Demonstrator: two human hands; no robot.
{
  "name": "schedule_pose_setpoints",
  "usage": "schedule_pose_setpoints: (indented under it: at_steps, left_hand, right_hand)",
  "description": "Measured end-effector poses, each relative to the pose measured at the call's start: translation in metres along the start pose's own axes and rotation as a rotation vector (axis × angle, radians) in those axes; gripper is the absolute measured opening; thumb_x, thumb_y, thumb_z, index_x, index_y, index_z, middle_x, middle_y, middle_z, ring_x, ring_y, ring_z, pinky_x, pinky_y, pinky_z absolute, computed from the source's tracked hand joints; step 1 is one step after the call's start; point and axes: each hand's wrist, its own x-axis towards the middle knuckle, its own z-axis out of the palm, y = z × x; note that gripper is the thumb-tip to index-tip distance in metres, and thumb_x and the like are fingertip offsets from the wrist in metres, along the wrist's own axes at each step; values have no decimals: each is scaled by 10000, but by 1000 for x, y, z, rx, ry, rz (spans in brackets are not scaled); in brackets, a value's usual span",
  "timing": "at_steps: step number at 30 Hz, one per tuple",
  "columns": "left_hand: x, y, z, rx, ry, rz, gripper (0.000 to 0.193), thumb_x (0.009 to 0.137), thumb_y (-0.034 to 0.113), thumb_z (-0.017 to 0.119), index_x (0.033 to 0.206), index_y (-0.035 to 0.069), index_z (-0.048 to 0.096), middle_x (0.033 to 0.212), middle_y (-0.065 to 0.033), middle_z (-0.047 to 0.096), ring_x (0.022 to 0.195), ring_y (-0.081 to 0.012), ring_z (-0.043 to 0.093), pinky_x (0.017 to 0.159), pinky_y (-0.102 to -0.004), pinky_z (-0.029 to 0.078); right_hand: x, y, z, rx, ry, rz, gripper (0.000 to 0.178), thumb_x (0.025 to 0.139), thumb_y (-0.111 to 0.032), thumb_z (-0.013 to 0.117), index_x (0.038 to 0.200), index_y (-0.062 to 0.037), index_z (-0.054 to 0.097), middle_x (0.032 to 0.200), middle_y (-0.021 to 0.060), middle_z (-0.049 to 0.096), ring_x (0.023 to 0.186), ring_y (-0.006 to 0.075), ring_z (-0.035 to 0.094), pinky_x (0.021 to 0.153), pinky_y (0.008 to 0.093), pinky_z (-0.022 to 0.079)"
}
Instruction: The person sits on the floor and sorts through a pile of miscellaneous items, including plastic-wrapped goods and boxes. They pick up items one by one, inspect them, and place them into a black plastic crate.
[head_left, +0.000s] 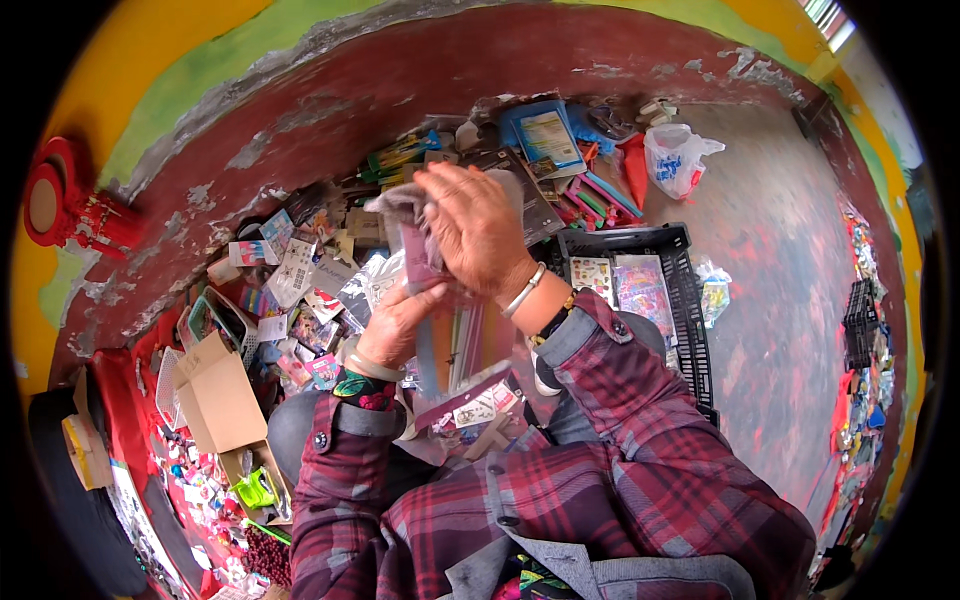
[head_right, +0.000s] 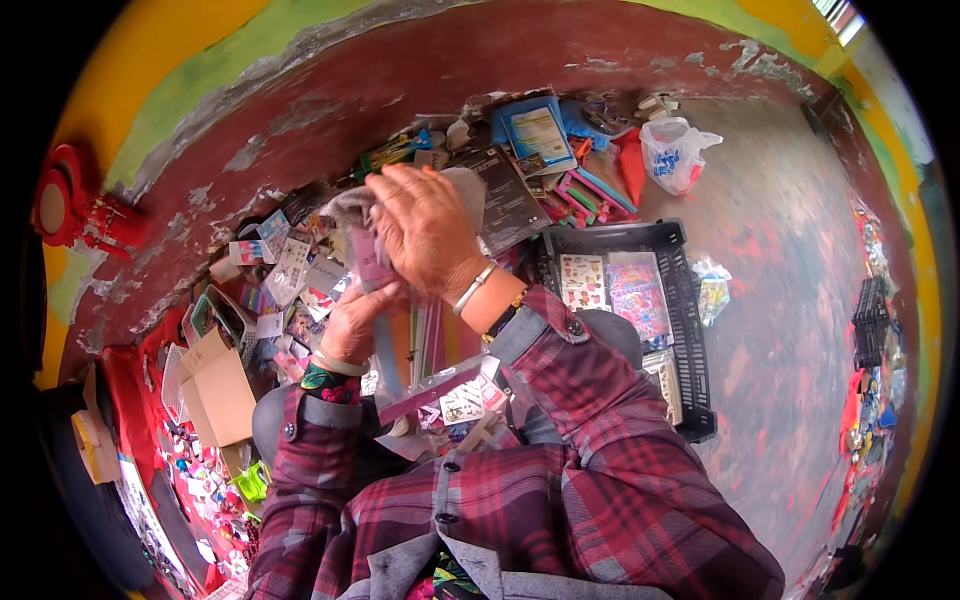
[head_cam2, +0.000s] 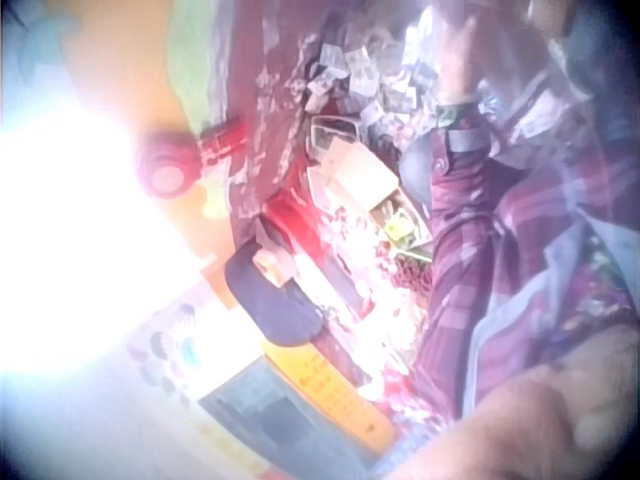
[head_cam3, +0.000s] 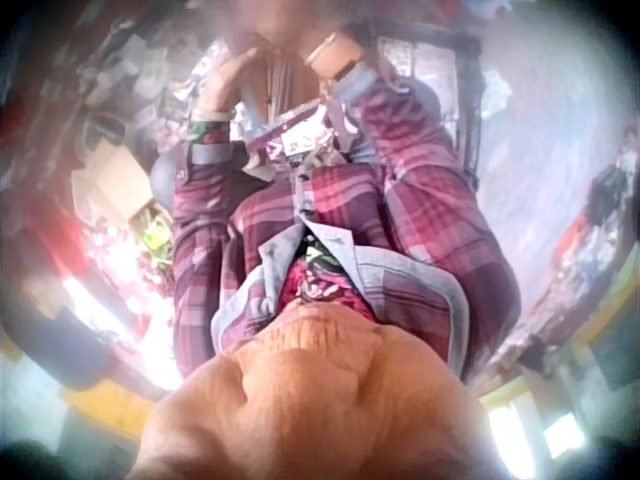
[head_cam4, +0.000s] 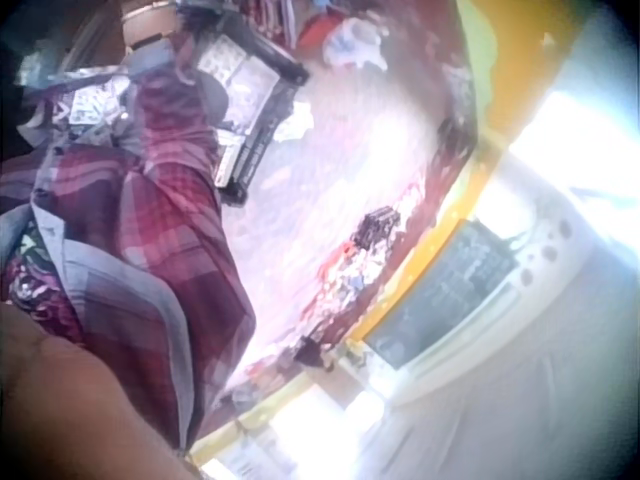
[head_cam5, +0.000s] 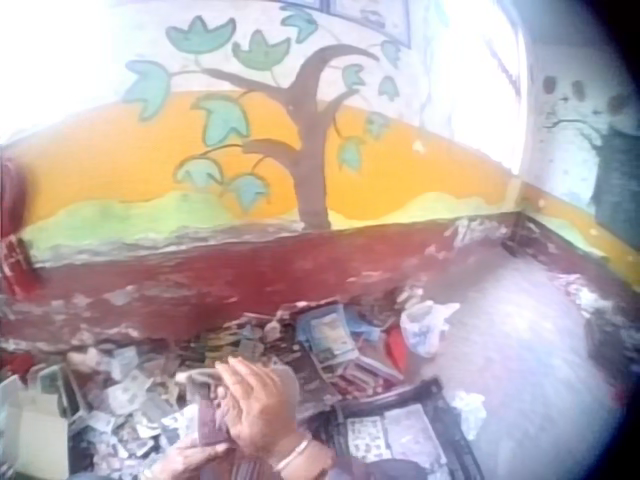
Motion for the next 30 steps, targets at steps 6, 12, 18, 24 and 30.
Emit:
schedule_pose_setpoints:
  at_steps: [6,12,18,24,30]
  left_hand:
    - [-1,13,-2,-263,167,173,342,869,165,554,1169,10,506,1039,-53,585,890,-161,558,810,-288,432]
    - [12,16,-44,-648,215,316,369,904,280,458,1157,17,512,1165,-135,560,1071,-261,540,923,-403,433]
    - [5,30,-58,-801,288,454,379,921,279,435,1169,0,504,1159,-182,566,1035,-332,560,943,-454,420]
    - [-2,40,-50,-921,90,340,358,931,276,431,1132,0,538,1136,-179,581,1008,-317,580,915,-456,441]
    - [0,28,-39,-895,153,356,310,921,233,472,1114,6,558,1101,-143,606,956,-271,606,865,-419,478]
  right_hand:
    - [-3,10,10,129,112,112,328,881,-179,519,1166,-17,541,1234,180,498,1151,335,460,972,398,363]
    - [-34,-38,27,209,-170,-50,416,855,-213,542,1214,-7,502,1294,213,432,1230,356,384,1028,425,299]
    - [-45,-59,28,154,-265,-155,455,840,-259,569,1227,-28,503,1326,193,421,1258,323,378,1043,425,284]
    - [-30,-22,27,139,-76,-42,396,866,-224,549,1195,-6,525,1277,208,465,1162,329,474,981,392,372]
    - [-16,6,22,495,5,551,296,926,-274,489,984,-1,589,752,217,584,698,305,598,603,341,435]
